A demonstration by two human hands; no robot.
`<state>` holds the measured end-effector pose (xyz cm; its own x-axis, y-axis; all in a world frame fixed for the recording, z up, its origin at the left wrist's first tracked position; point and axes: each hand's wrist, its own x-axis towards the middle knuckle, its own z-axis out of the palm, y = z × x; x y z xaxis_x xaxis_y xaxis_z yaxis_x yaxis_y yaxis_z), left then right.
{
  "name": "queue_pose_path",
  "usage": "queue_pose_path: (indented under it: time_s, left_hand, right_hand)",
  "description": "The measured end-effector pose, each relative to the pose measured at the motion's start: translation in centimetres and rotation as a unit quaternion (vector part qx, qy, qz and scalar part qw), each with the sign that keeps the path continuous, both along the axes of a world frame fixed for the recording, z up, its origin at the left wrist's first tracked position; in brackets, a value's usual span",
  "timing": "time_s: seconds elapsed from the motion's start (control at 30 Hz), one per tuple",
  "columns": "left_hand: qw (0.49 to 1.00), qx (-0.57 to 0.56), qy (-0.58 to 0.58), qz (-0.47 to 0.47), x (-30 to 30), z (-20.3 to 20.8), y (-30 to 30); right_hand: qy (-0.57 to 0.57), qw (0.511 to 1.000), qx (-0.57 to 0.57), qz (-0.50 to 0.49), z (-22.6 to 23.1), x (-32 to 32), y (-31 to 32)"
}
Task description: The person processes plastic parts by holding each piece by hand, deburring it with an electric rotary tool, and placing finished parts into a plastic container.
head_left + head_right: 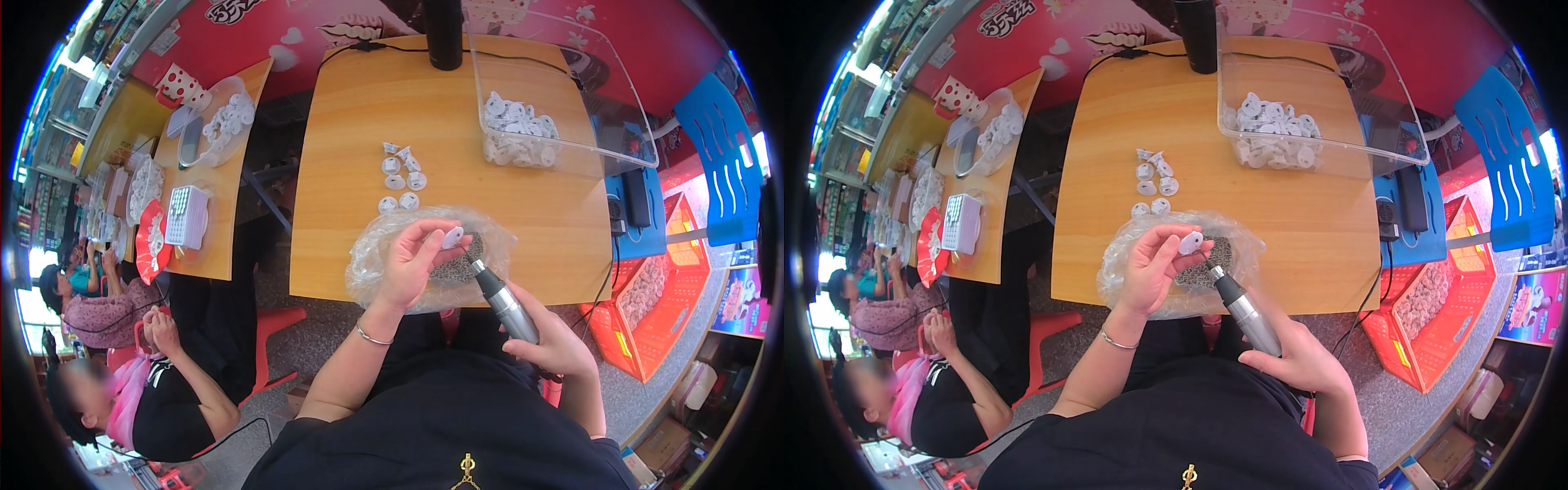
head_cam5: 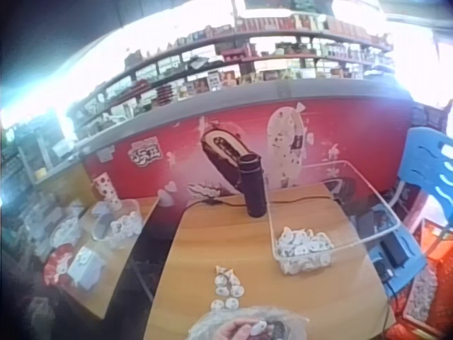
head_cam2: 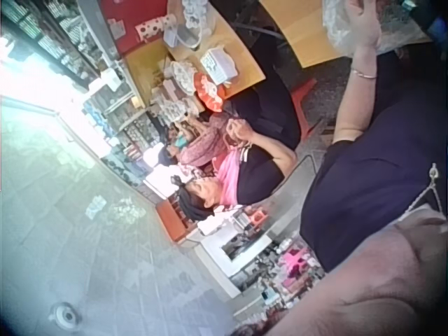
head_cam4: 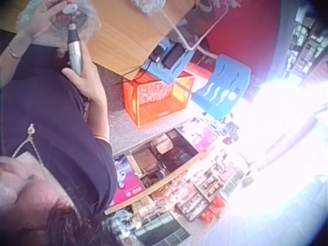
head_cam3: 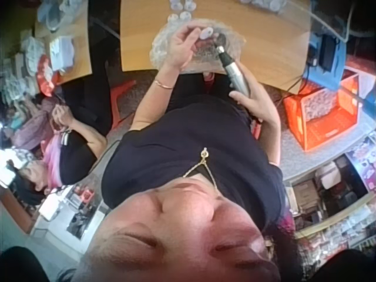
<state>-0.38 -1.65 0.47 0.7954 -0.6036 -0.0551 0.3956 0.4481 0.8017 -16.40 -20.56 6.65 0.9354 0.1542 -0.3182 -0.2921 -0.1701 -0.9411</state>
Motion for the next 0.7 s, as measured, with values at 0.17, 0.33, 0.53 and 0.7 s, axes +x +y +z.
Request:
queue_pose_path:
  time_s: [0.17, 0.33, 0.53, 0.7]
  left_hand:
    - [1.0, 0.0, 0.002, 0.0, 0.0, -0.03, -0.16]
    - [1.0, -0.002, -0.001, 0.0, 0.06, -0.1, -0.18]
    - [1.0, 0.007, -0.013, -0.004, 0.14, -0.23, -0.24]
    - [1.0, 0.01, -0.003, -0.015, 0.21, -0.11, -0.17]
  right_hand:
    - [0.011, 1.0, 0.006, -0.002, -0.25, -0.15, -0.16]
    - [0.001, 1.0, 0.007, 0.001, -0.35, -0.1, -0.18]
    - [0.017, 1.0, 0.01, -0.002, -0.2, -0.06, -0.14]
    - [0.023, 1.0, 0.012, -0.004, -0.24, -0.1, -0.21]
